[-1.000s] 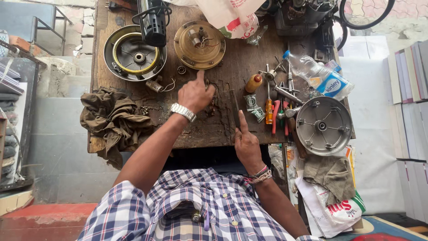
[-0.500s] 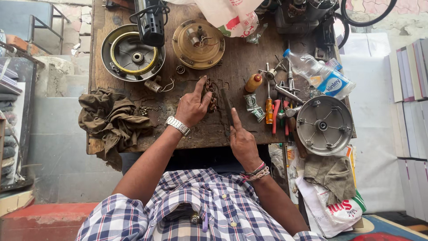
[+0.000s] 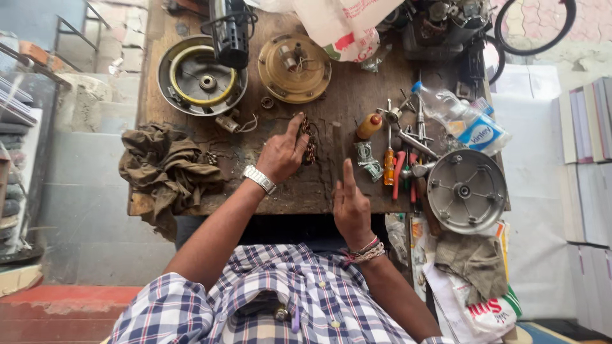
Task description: The person works at a cluttered workbench, using a hammer to tap a metal disc and a small motor component. They apply liquid from a bottle to the disc, then use a flat metal bar to scrape or adjust the motor. The person repeatedly handles the disc and motor, tapping and scraping them throughout the clip.
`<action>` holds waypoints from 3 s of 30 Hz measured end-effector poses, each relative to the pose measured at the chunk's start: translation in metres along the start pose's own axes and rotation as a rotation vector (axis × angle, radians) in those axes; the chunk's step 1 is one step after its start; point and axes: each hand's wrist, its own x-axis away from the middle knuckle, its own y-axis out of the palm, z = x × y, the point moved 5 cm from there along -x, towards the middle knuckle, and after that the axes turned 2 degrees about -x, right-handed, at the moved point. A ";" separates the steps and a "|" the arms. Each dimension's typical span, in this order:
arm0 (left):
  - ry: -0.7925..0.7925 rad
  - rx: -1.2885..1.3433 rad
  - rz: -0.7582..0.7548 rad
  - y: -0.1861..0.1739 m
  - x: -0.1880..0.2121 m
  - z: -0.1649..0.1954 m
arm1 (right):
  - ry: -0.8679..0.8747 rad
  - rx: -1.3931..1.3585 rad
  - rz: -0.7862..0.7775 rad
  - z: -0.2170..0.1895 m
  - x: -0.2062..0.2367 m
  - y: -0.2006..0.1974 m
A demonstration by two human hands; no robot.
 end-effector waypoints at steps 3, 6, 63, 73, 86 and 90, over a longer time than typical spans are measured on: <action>0.032 -0.024 0.001 0.000 0.000 0.005 | 0.073 0.142 -0.304 0.005 -0.001 0.016; -0.003 -0.054 -0.033 -0.003 -0.005 0.003 | 0.278 0.024 -0.196 0.012 -0.001 0.011; 0.029 -0.235 -0.285 -0.010 -0.022 0.007 | 0.186 -0.316 -0.101 0.082 -0.078 0.085; 0.067 -0.188 -0.273 -0.013 -0.024 0.010 | 0.034 -0.028 -0.092 0.041 -0.082 0.060; -0.049 -0.184 -0.211 -0.003 -0.028 0.021 | 0.346 0.395 -0.292 0.067 -0.024 0.054; -0.084 -0.153 -0.181 -0.006 -0.030 0.012 | 0.449 0.419 -0.378 0.079 -0.017 0.053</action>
